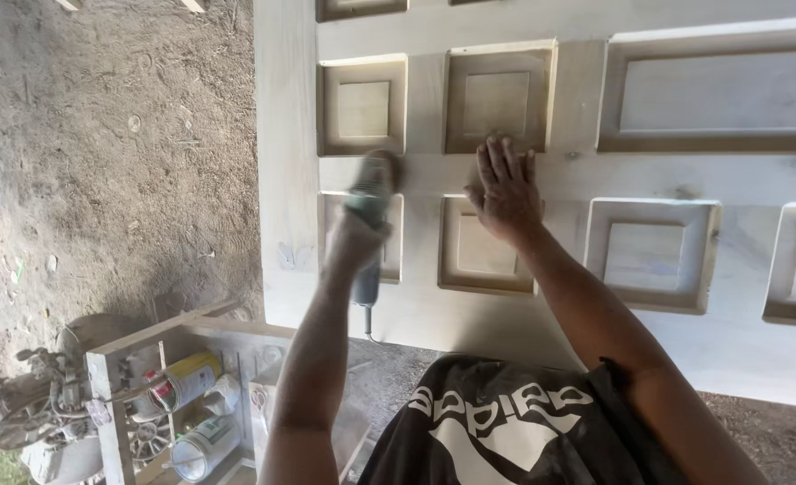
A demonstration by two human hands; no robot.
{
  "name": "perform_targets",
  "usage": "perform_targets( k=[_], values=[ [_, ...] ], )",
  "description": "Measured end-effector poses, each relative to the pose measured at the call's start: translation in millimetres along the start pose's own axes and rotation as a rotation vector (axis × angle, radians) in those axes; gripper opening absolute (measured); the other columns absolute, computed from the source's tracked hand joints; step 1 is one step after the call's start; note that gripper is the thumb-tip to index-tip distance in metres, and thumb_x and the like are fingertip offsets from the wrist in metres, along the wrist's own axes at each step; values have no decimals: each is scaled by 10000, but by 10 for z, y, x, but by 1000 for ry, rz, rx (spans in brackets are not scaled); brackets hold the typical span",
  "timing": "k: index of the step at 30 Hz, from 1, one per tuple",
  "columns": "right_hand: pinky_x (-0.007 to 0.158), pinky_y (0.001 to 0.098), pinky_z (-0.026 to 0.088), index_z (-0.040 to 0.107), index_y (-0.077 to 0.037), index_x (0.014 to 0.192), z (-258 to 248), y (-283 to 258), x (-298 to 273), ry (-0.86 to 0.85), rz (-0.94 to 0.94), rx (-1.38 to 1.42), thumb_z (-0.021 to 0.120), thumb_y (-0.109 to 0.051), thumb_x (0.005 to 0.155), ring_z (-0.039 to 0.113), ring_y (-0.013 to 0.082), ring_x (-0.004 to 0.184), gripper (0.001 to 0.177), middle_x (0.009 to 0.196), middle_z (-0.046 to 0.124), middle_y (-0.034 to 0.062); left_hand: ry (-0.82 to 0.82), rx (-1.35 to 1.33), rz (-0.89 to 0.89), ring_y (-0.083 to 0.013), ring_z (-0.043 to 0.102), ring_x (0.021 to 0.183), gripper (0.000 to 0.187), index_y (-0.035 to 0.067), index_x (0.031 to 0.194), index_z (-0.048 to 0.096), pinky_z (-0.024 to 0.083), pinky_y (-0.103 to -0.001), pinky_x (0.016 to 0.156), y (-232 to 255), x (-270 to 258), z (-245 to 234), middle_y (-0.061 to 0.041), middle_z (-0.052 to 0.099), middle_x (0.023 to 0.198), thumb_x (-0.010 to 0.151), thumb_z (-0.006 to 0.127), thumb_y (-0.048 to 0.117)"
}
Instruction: The person uses a handheld electric sander to smooth the surface of a large wooden door with recessed panels. The person moves the sander across the flat surfaces and into the recessed areas while holding the door with the other hand.
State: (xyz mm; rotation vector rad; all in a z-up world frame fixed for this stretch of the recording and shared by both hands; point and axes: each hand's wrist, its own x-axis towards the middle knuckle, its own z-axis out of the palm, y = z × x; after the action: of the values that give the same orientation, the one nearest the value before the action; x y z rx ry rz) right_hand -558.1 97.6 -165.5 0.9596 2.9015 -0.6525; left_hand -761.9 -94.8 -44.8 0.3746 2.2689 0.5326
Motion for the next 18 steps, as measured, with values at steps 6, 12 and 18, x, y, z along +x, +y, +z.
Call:
perform_targets(
  k=[6, 12, 18],
  values=[
    [1277, 597, -2, 153, -50, 1648, -225, 590, -368, 154, 254, -43, 394, -640, 1024, 49, 401, 1605, 892, 1740, 108, 205, -175, 267, 210, -322, 748, 925, 710, -59, 1368, 363, 646, -424, 851, 561, 299, 177, -207, 707, 1081, 827, 740, 205],
    [1229, 671, 29, 265, -13, 1643, -463, 1210, -593, 260, 387, 5, 482, -593, 1009, 93, 447, 1575, 886, 1707, 185, 229, -144, 236, 328, -306, 755, 970, 720, -63, 1352, 435, 652, -408, 857, 1387, 1268, -75, -212, 722, 1097, 805, 774, 259],
    [1234, 701, 45, 298, -35, 1627, -465, 1273, -564, 323, 466, -28, 517, -553, 992, 128, 443, 1590, 848, 1711, 223, 214, 15, 271, 341, -311, 722, 994, 777, -76, 1347, 404, 617, -414, 880, 2298, 2072, -213, -218, 700, 1125, 803, 828, 282]
  ],
)
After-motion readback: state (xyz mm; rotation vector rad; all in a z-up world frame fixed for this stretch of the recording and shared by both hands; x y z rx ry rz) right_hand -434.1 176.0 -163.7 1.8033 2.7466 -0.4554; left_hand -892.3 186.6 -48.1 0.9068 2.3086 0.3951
